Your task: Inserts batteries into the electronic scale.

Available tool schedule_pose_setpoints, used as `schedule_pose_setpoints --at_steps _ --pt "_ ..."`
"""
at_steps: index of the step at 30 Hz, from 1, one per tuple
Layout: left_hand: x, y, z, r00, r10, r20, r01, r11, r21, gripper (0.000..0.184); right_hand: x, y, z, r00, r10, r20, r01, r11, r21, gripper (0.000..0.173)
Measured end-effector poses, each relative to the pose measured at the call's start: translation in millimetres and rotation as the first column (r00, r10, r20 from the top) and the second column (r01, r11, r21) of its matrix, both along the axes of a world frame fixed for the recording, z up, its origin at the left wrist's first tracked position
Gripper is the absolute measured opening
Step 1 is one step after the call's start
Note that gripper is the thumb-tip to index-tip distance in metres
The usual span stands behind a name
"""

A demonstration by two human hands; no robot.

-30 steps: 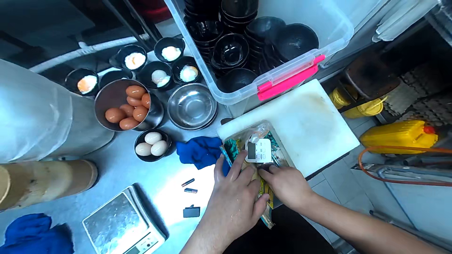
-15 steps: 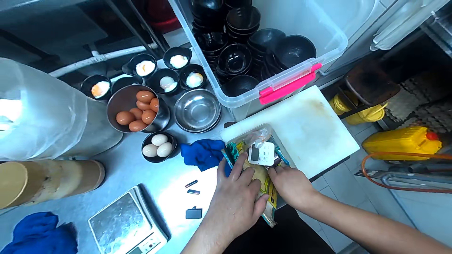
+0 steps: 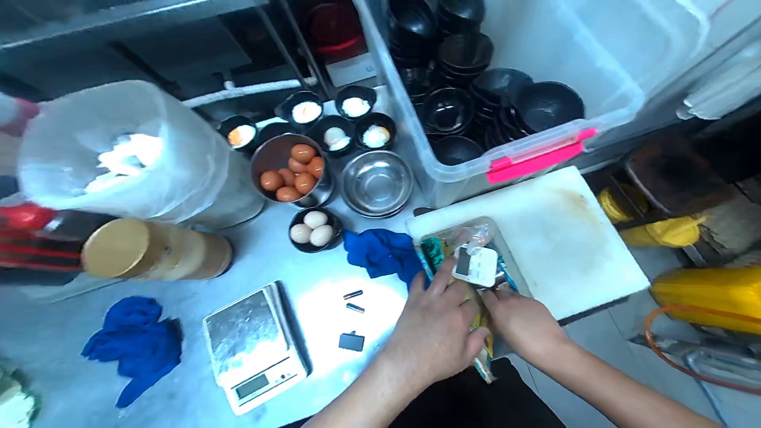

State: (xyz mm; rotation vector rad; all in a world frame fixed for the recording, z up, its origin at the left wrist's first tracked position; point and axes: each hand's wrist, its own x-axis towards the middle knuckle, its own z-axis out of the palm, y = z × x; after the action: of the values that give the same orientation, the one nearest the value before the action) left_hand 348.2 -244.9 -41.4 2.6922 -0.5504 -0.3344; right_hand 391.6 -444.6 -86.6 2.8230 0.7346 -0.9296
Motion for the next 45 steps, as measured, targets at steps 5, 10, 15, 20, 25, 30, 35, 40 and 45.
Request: schedule_pose_setpoints --at_steps 5,10,15,20,25,30,35,40,45 --pt "-1.1 -2.3 10.5 0.998 0.056 0.005 -0.055 0.993 -0.104 0.040 9.5 -39.0 18.9 0.981 -0.103 -0.166 0.168 0.877 0.449 0.020" --pt "-37.9 34.4 12.9 0.874 0.410 0.260 -0.255 0.844 -0.472 0.027 11.2 -73.6 57.5 0.722 -0.080 -0.688 0.685 0.228 0.692 0.017" --pt "-100.1 157.7 -49.6 0.328 0.925 0.191 -0.933 0.349 -0.084 0.066 3.1 -47.7 72.6 0.588 0.234 -0.774 0.809 -0.151 0.568 0.019" --pt "-122.5 212.0 -95.3 0.042 0.991 0.127 -0.962 0.006 0.272 0.119 -25.1 22.6 106.0 0.435 0.447 -0.782 0.900 -0.244 0.361 0.020" --pt "-130.6 230.9 -69.3 0.085 0.996 0.012 -0.955 0.078 0.286 0.110 -61.6 93.8 114.2 0.310 0.558 -0.769 0.950 -0.211 0.229 0.020" --pt "-177.0 264.3 -36.3 0.095 0.995 0.002 -0.993 0.095 -0.075 0.085 -90.9 132.8 93.2 0.190 0.601 -0.776 0.982 -0.112 0.153 0.018" --pt "-204.5 297.3 -9.9 -0.051 0.998 -0.034 -0.998 -0.051 0.029 0.097 -105.0 145.0 73.1 0.087 0.536 -0.840 0.995 -0.089 0.046 0.019" --pt "-231.4 318.7 -6.9 -0.124 0.992 0.012 -0.992 -0.124 0.028 0.099 -106.2 146.6 65.6 0.068 0.430 -0.900 0.996 -0.079 0.037 0.017" --pt "-263.3 308.7 2.0 -0.210 0.941 -0.264 -0.867 -0.304 -0.395 0.094 -97.9 147.0 76.2 0.014 0.364 -0.931 0.999 -0.051 -0.004 0.015"
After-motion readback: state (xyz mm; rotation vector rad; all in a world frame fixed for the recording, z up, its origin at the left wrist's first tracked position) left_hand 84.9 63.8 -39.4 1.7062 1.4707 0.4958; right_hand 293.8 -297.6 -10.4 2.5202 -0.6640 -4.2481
